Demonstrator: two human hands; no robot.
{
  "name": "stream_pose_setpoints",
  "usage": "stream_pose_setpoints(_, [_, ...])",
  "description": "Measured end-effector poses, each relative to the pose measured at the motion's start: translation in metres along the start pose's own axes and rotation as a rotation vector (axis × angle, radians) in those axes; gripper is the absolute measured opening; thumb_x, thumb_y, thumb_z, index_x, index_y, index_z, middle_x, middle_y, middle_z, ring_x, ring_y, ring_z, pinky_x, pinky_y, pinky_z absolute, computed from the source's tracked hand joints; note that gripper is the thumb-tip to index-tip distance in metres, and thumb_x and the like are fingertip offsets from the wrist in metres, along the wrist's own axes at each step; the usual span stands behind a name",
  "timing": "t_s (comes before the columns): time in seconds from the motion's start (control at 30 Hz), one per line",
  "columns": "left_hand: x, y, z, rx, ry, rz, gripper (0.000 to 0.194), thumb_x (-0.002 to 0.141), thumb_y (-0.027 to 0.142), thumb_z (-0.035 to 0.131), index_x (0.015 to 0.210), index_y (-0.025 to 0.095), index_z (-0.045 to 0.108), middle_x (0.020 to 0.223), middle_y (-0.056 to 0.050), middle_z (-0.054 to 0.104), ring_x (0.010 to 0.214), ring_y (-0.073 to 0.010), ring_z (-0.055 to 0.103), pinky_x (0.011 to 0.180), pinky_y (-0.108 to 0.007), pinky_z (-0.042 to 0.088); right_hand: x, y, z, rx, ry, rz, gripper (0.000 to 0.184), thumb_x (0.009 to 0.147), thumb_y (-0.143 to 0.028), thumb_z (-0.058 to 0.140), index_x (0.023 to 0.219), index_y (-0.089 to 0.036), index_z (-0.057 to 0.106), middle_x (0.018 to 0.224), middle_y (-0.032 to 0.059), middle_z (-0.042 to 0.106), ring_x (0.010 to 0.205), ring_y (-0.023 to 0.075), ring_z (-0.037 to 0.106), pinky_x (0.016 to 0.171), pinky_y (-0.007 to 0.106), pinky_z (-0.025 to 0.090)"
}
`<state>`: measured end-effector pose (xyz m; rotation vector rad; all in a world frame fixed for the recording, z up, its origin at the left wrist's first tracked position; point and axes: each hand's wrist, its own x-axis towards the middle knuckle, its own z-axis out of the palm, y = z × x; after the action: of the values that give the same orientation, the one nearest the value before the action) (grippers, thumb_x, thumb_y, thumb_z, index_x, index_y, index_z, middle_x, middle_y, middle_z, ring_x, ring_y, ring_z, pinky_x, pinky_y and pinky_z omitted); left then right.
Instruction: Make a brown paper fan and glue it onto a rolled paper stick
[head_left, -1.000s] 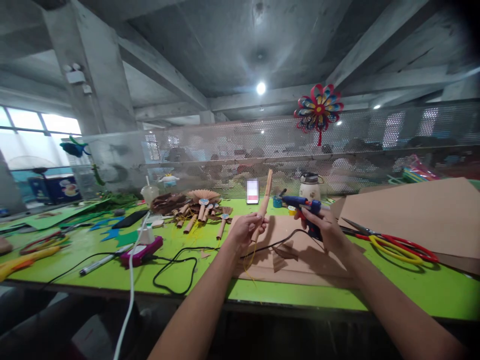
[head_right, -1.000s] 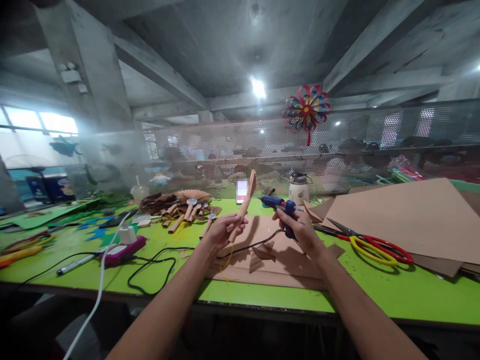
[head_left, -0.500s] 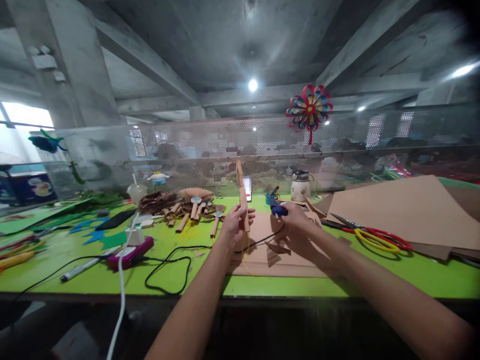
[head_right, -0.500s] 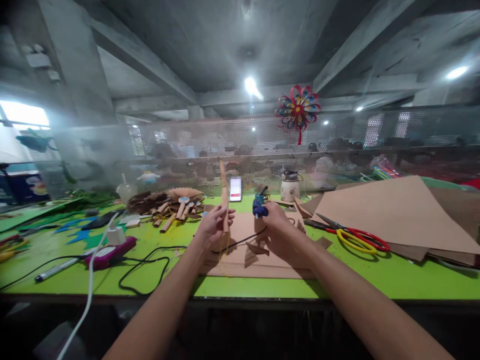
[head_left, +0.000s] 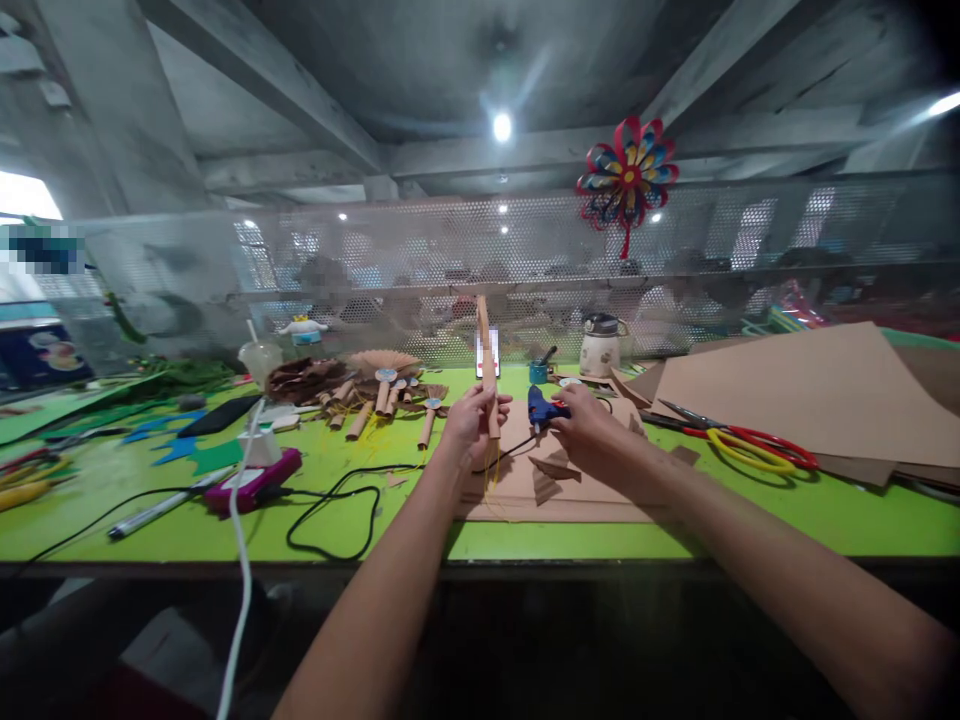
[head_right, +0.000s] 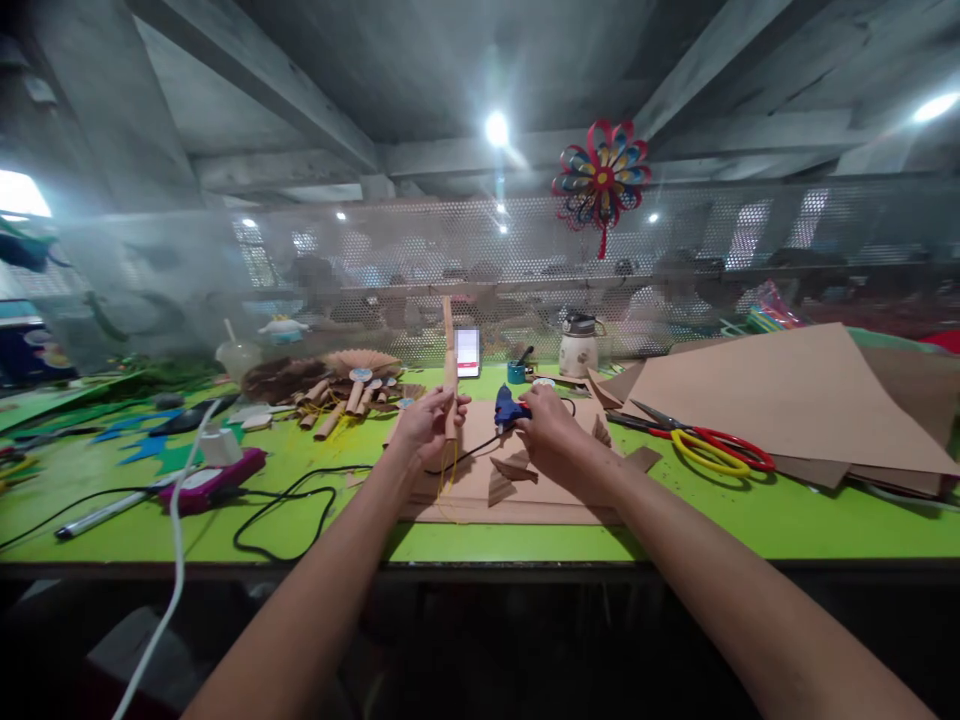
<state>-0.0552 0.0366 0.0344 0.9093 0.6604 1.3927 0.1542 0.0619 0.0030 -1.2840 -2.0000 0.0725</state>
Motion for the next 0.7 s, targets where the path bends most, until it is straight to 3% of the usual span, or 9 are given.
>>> stream_pose_setpoints(0.07, [0.000, 0.000, 0.000, 0.008, 0.006, -0.007, 0.005, 0.083, 0.012, 0.055, 0.080, 0.013, 0.052, 0.066, -0.006, 0.063, 0.051, -0.0095, 0.055, 0.047, -0.018, 0.044, -0.008, -0.006, -0.005, -0.020, 0.086, -0.055, 0.016, 0.077, -0.018, 0.061, 0.092, -0.015, 0.066, 0.114, 0.0136, 0.056, 0.099, 0.0255, 0.050, 0.081, 0.033, 0.040])
stream_pose_setpoints(0.13, [0.000, -0.001, 0.000, 0.015, 0.011, -0.009, 0.003, 0.083, 0.013, 0.056, 0.081, 0.013, 0.053, 0.068, -0.006, 0.063, 0.051, -0.0095, 0.055, 0.048, -0.018, 0.045, -0.016, -0.011, -0.011, -0.019, 0.084, -0.111, 0.012, 0.082, -0.019, 0.056, 0.081, -0.017, 0.068, 0.100, 0.0115, 0.061, 0.091, 0.0234, 0.053, 0.078, 0.032, 0.041])
stream_pose_setpoints(0.27, [0.001, -0.003, 0.000, 0.036, 0.014, -0.002, 0.003, 0.086, 0.015, 0.053, 0.086, 0.013, 0.055, 0.069, -0.007, 0.064, 0.052, -0.0098, 0.056, 0.048, -0.018, 0.045, -0.032, -0.016, -0.025, 0.017, -0.135, -0.091, 0.024, 0.083, -0.027, 0.056, 0.064, -0.018, 0.067, 0.068, 0.0050, 0.062, 0.065, 0.0175, 0.054, 0.061, 0.028, 0.037])
stream_pose_setpoints(0.37, [0.002, -0.005, 0.001, 0.054, 0.011, -0.004, 0.007, 0.088, 0.019, 0.051, 0.087, 0.013, 0.055, 0.069, -0.007, 0.064, 0.052, -0.0103, 0.056, 0.047, -0.019, 0.045, -0.045, -0.019, -0.033, 0.045, -0.325, -0.050, 0.030, 0.082, -0.038, 0.059, 0.062, -0.017, 0.067, 0.062, 0.0045, 0.062, 0.058, 0.0162, 0.052, 0.052, 0.027, 0.030])
stream_pose_setpoints(0.47, [0.001, -0.006, 0.003, 0.071, -0.007, -0.017, 0.009, 0.088, 0.022, 0.053, 0.084, 0.013, 0.054, 0.070, -0.008, 0.064, 0.053, -0.0106, 0.056, 0.047, -0.019, 0.045, -0.051, -0.025, -0.037, 0.054, -0.403, -0.052, 0.032, 0.081, -0.041, 0.060, 0.066, -0.014, 0.070, 0.064, 0.0068, 0.063, 0.059, 0.0162, 0.051, 0.052, 0.027, 0.027])
stream_pose_setpoints(0.7, [-0.001, -0.008, 0.005, 0.099, -0.104, -0.022, 0.005, 0.085, 0.019, 0.055, 0.083, 0.015, 0.052, 0.072, -0.006, 0.064, 0.054, -0.0111, 0.058, 0.050, -0.020, 0.046, -0.048, -0.038, -0.036, -0.010, -0.499, -0.082, 0.020, 0.078, -0.026, 0.058, 0.067, -0.013, 0.067, 0.062, 0.0057, 0.060, 0.058, 0.0138, 0.046, 0.054, 0.026, 0.025])
